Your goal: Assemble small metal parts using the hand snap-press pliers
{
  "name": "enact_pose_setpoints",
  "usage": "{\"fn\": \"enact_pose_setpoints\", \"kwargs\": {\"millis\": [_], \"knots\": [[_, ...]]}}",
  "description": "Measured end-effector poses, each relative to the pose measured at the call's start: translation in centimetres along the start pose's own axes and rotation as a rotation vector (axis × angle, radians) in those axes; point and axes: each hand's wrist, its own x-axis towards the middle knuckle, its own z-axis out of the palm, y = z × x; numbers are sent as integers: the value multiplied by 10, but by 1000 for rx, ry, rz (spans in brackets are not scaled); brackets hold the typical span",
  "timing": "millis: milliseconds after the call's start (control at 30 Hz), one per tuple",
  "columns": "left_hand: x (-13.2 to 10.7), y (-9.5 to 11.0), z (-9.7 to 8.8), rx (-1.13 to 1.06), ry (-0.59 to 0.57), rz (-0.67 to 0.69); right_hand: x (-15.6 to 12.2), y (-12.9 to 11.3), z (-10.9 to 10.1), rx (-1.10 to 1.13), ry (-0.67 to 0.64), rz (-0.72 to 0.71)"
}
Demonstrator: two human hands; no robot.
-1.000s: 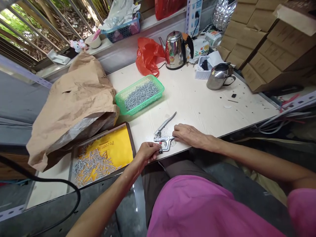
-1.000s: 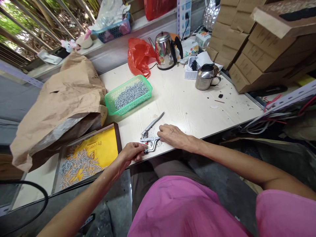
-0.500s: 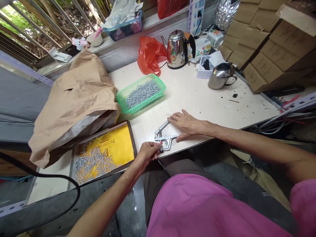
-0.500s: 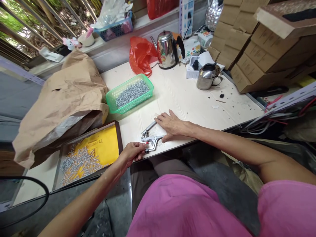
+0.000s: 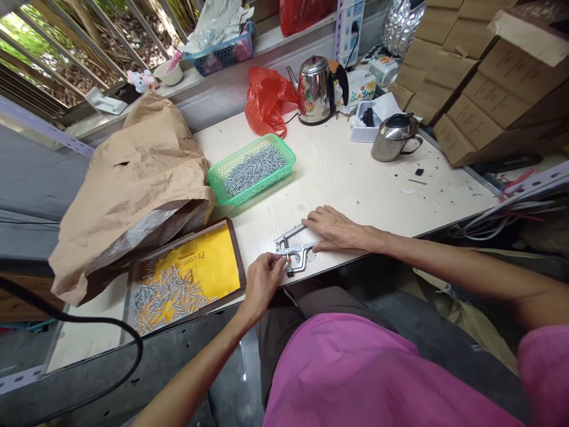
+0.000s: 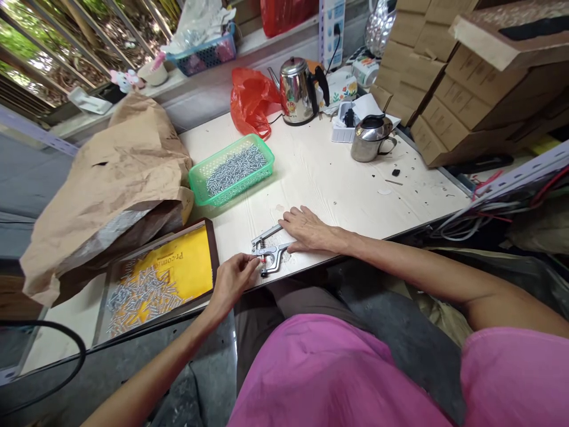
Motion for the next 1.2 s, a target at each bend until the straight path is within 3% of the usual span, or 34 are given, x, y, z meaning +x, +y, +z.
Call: {"fn": "enact_pose_setpoints", "kwargs": {"millis": [100, 233, 367, 533, 833, 1000, 1200], "knots": [[2, 8, 6, 220, 129, 334, 1, -7, 2, 28, 0, 21], [21, 23, 15, 454, 55, 543, 3, -18, 4, 55, -1, 52], [38, 31, 13, 601, -60, 570, 0, -21, -4, 36, -45, 85], [47, 31, 9, 662, -77, 621, -1, -19, -17, -30, -116, 110], [52, 27, 17, 524, -1, 578, 17, -7, -3, -3, -125, 43], [51, 30, 17, 555, 8, 539, 15, -10, -5, 15, -108, 79], [29, 25, 27, 528, 93, 540, 6, 7, -5, 91, -35, -46]]}}
